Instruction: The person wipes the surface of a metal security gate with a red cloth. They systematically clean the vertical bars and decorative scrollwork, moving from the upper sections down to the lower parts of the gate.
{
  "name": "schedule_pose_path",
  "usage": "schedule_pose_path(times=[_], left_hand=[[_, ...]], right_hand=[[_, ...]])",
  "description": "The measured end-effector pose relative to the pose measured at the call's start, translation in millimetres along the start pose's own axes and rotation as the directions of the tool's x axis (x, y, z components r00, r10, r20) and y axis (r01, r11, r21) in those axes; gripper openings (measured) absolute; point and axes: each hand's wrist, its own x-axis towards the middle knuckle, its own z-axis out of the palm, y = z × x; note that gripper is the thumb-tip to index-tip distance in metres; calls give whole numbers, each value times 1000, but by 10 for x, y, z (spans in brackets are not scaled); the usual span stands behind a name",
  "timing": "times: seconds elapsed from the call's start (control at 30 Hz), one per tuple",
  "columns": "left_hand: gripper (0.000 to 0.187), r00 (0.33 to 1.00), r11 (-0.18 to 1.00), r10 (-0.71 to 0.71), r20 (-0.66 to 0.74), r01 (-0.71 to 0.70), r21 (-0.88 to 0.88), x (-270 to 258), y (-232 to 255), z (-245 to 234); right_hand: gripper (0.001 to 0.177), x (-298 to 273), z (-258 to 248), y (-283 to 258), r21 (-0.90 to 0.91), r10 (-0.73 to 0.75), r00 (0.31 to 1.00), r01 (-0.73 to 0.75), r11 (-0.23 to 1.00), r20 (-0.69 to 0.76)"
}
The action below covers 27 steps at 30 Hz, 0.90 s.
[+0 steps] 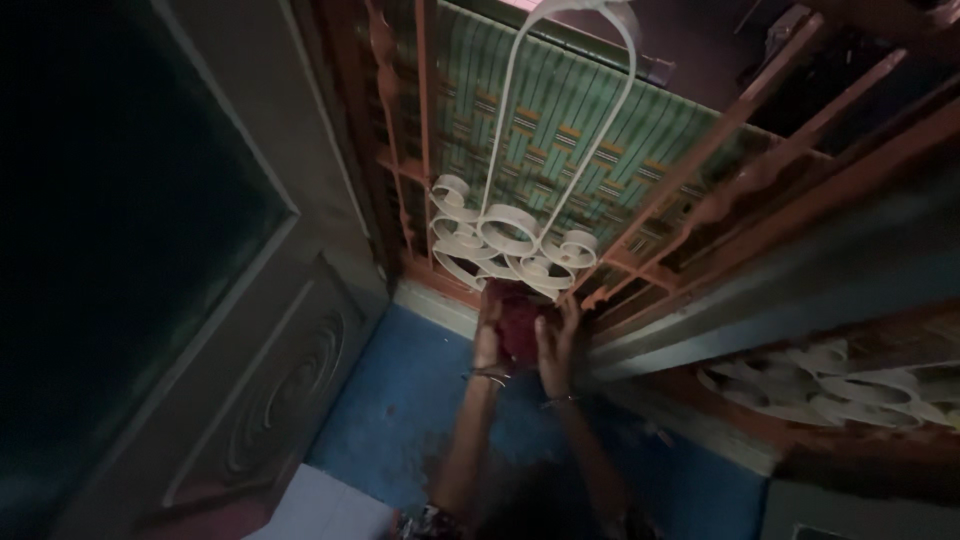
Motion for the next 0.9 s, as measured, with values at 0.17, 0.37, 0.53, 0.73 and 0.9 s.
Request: schedule_pose_path(times=[0.17, 0.37, 0.53, 0.73, 0.9], left_hand=[[66, 998, 573, -22, 66, -42, 819, -22, -59, 11], [71, 929, -171, -166, 331, -357, 918, 182, 95, -552], [85, 801, -539, 163, 576, -417, 732, 208, 176, -843], [93, 899, -127, 54, 435, -426, 896, -38, 131, -1017], [75, 985, 242, 172, -35, -8, 970, -77, 156, -1112]], right_hand=[[69, 17, -52, 111, 18, -1, 1000, 1, 1000, 14], [66, 40, -76, 210, -19, 38, 999, -38, 999, -25], [68, 111, -204, 167, -32, 106, 992, -104, 994, 70], [81, 61, -206, 62, -6, 161, 983, -161, 987, 87], [91, 84, -165, 189, 116, 178, 979, -189, 975, 102]])
